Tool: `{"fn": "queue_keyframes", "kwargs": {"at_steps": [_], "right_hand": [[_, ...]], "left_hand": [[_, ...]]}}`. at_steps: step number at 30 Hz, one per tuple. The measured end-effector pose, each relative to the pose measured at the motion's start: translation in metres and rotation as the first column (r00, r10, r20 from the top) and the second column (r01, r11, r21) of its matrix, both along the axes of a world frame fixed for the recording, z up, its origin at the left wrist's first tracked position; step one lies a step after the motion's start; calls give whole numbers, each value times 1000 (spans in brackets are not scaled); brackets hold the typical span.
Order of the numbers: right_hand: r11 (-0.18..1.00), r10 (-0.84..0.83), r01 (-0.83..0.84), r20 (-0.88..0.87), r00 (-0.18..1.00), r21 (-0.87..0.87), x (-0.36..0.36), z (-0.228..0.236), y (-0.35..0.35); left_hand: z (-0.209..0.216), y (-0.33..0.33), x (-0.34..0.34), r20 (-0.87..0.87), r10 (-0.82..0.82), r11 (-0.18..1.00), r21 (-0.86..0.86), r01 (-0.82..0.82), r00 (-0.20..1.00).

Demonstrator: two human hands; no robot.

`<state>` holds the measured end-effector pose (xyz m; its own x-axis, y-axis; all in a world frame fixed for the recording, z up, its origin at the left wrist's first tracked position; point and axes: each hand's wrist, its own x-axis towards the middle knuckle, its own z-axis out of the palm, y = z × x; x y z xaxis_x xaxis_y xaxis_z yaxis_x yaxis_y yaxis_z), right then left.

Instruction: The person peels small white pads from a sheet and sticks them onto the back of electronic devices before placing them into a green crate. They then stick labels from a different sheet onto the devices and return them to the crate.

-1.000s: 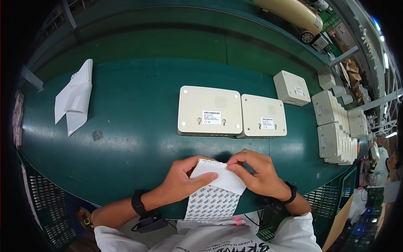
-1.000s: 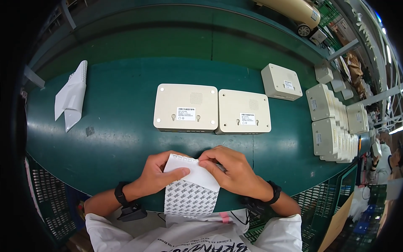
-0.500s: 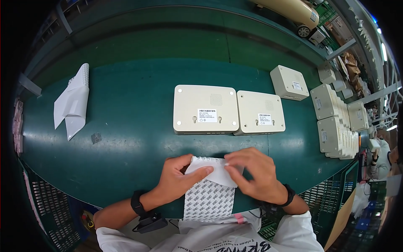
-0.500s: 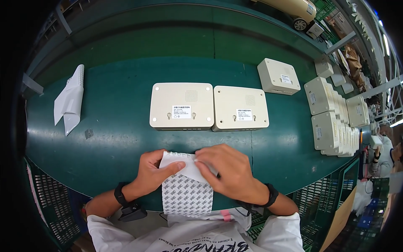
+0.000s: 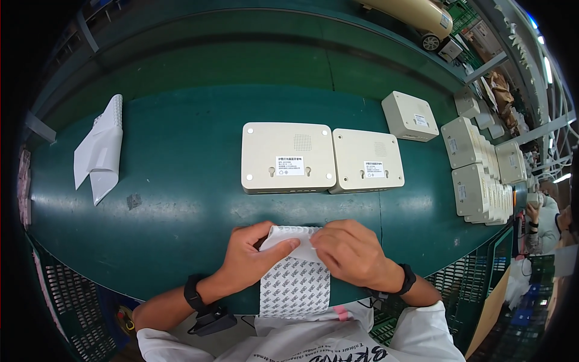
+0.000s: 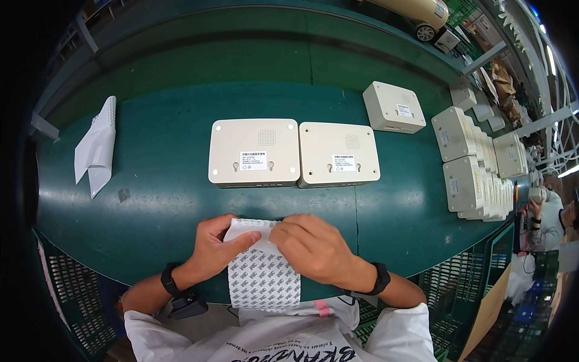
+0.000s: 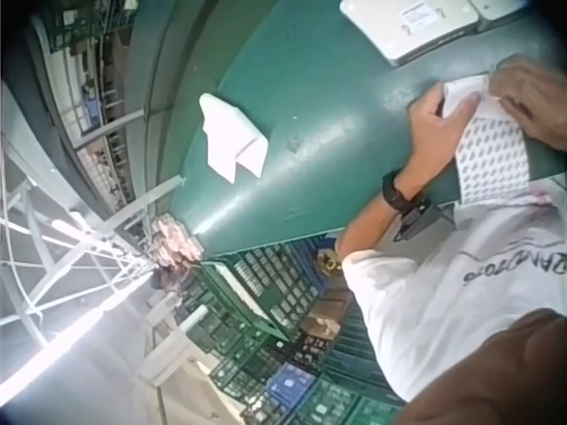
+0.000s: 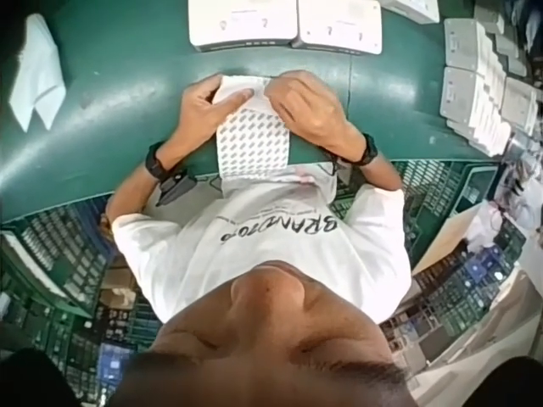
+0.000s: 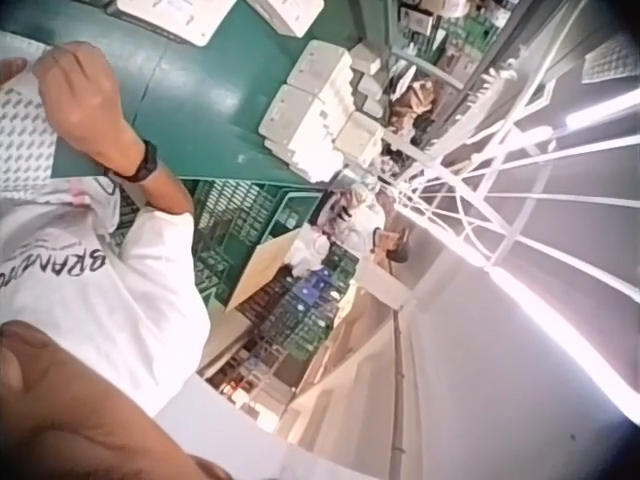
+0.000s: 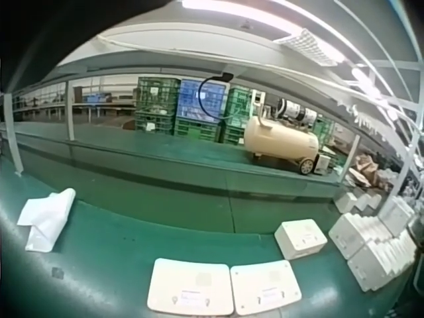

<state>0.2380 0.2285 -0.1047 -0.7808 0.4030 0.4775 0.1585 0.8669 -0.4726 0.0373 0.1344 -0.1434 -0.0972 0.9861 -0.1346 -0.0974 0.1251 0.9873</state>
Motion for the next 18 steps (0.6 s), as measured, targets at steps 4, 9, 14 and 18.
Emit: {"fn": "queue_keyframes", "kwargs": {"at_steps": [4, 9, 14, 18], "right_hand": [[974, -156, 140, -79, 985, -177, 15, 13, 21], [775, -352, 280, -19, 936, -567, 32, 13, 83], [800, -208, 287, 205, 956, -527, 20, 21, 95], [826, -161, 266, 245, 956, -497, 18, 19, 94]], "left_hand": [[0, 3, 4, 31, 15, 999, -37, -14, 999], [0, 1, 2, 7, 10, 999, -49, -10, 1000], [3, 3, 2, 17, -8, 999, -51, 8, 1000], [3, 1, 2, 12, -4, 999, -37, 5, 1000]]}}
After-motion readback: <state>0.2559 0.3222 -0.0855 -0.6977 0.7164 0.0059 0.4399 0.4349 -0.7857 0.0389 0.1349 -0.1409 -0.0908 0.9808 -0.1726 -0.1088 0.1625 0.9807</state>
